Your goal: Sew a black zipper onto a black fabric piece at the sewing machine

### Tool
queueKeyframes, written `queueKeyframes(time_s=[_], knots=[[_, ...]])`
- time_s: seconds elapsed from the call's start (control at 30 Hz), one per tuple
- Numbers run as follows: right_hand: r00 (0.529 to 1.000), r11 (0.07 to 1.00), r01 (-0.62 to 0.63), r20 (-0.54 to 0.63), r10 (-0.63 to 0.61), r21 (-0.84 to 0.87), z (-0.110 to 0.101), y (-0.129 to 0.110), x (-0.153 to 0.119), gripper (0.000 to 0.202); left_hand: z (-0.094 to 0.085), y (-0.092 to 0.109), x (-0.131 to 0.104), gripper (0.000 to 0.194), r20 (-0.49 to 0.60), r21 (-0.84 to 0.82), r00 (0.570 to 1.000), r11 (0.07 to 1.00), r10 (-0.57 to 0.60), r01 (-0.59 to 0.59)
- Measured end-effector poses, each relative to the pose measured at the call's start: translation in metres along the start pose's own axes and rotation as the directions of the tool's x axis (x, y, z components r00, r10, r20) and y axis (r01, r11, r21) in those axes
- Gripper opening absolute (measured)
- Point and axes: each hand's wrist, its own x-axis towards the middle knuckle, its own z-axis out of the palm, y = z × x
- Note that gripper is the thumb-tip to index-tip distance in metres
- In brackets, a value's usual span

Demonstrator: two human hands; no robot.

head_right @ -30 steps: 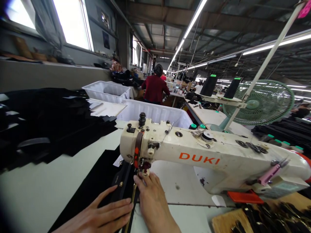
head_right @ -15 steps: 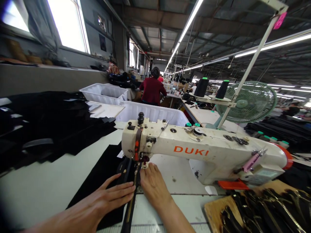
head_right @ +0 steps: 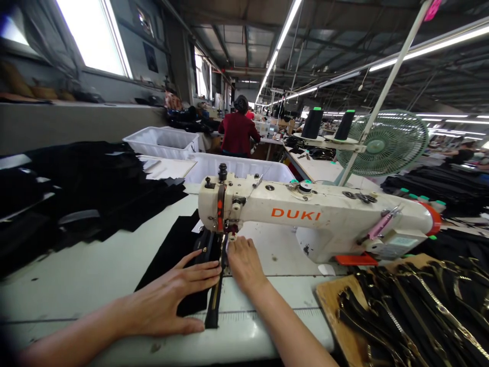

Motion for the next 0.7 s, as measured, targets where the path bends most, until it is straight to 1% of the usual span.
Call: queueKeyframes(time_s=[0.1,0.2,0.33,0.43,0.57,0.7], knots=[[0.992,0.992,-0.127,0.001,0.127,-0.006,0.0,-0.01,-0.003,0.012,0.0,0.0,0.001,0.075,-0.009,0.014,1.0,1.0,0.01,-0.01],[0.983,0.983,-0.182,0.024,0.182,0.008,0.0,-0.014,-0.003,0.012,0.001,-0.002,0.001,0.074,-0.013,0.034,1.0,0.999,0.013,-0.013],[0.966,0.966,-0.256,0.049,0.255,0.032,-0.001,-0.012,0.006,0.014,0.002,-0.004,0.002,0.075,-0.01,0.052,0.999,0.998,0.032,-0.031],[0.953,0.953,-0.299,0.064,0.296,0.051,-0.001,-0.011,0.012,0.014,0.001,-0.004,0.003,0.072,-0.012,0.062,0.999,0.997,0.043,-0.042],[0.936,0.935,-0.347,0.083,0.341,0.072,-0.001,-0.013,0.011,0.015,-0.001,-0.002,0.003,0.07,-0.024,0.055,0.999,0.997,0.048,-0.047],[0.936,0.931,-0.351,0.074,0.345,0.096,0.0,-0.011,0.014,0.015,-0.001,-0.003,0.003,0.069,-0.015,0.061,0.999,0.997,0.05,-0.049]])
